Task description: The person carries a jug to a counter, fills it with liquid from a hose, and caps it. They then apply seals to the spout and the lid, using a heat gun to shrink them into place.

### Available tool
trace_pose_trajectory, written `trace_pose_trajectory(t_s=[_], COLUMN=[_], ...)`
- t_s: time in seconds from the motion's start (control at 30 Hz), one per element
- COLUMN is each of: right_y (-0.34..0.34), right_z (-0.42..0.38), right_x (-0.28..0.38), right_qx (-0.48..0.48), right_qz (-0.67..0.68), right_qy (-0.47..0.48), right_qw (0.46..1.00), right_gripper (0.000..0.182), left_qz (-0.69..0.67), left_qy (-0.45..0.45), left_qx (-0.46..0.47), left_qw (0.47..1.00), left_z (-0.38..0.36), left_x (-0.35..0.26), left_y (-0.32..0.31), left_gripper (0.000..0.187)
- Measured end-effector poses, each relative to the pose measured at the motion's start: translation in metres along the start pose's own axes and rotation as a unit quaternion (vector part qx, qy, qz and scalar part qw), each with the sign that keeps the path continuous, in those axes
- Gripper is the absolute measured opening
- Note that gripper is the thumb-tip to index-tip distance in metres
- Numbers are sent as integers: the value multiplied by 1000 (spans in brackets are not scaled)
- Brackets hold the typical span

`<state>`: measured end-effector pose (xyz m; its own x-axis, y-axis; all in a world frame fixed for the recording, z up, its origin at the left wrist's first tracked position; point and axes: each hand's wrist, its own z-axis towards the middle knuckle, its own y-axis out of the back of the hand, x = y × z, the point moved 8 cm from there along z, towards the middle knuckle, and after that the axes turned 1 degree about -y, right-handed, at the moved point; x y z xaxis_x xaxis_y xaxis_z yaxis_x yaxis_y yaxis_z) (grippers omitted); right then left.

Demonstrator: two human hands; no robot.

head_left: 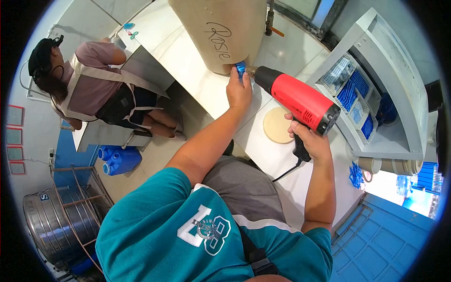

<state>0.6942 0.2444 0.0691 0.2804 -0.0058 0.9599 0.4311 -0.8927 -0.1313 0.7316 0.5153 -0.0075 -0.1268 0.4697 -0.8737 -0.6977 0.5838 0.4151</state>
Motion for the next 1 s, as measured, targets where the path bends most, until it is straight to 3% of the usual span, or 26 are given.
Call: trace_pose_trajectory(t_s=[1.0], right_y=[-5], right_z=[8], right_x=[-2], right_qx=[-3], right_qz=[15], right_qy=[-3], right_qw=[1000], right_gripper=[41], left_qz=[-44], left_qy=[-3], left_qx=[11], left_qw=[999], left_z=[1], left_x=[-1], left_y=[0], left_gripper=[44])
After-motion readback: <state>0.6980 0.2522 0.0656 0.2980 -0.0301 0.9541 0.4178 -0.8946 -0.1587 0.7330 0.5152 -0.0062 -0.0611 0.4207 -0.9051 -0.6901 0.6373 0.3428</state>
